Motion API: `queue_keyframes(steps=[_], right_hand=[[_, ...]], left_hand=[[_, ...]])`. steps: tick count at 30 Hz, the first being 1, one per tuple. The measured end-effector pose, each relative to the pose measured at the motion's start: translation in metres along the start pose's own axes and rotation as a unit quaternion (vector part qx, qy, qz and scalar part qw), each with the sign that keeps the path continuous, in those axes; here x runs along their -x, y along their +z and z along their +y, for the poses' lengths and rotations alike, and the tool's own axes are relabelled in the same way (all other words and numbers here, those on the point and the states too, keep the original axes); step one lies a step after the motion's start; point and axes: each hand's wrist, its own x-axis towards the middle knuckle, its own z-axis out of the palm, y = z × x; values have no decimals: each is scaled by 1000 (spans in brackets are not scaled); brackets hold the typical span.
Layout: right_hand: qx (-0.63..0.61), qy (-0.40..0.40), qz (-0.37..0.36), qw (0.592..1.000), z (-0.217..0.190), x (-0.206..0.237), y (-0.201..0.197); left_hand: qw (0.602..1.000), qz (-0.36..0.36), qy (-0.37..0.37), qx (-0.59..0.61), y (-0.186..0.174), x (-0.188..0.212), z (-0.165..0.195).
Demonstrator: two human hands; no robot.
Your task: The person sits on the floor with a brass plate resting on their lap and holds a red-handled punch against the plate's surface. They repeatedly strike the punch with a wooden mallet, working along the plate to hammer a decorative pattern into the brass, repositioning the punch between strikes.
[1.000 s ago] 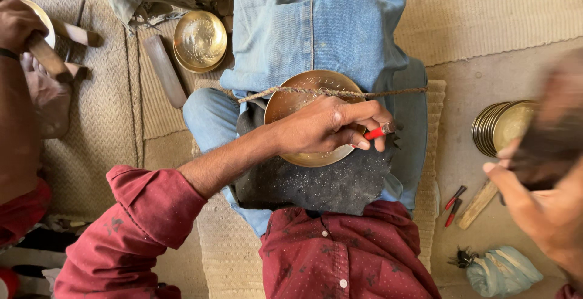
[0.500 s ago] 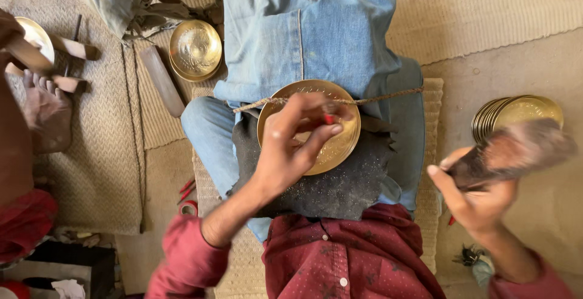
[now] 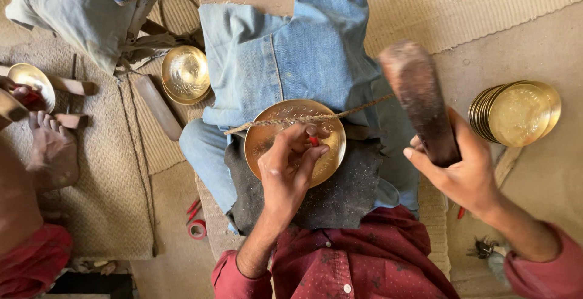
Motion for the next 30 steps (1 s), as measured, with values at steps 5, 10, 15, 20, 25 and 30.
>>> queue_keyframes(steps=[5,10,15,20,25,30], right_hand=[[126,-161,-22,979,-27,-32,-20],[243,-188,-104,946,-39,-54,-32],[26,-209,-36,977,-53,-55,-35],[252,-218,-153,930,-62,-66,-33],[224,-167,-150,948,-68,-73,-29],[270,-186,-148,933,-69,-73,-33]], left_hand=[[999,-35,20,6,-3,-3,3],[997,-58,44,17,-5,-8,5],[998,-51,22,12,-6,-7,4],[998,-55,6,-23,-6,-5,1],[999,-52,12,-8,-6,-4,1],[997,-61,29,31,-6,-5,3]])
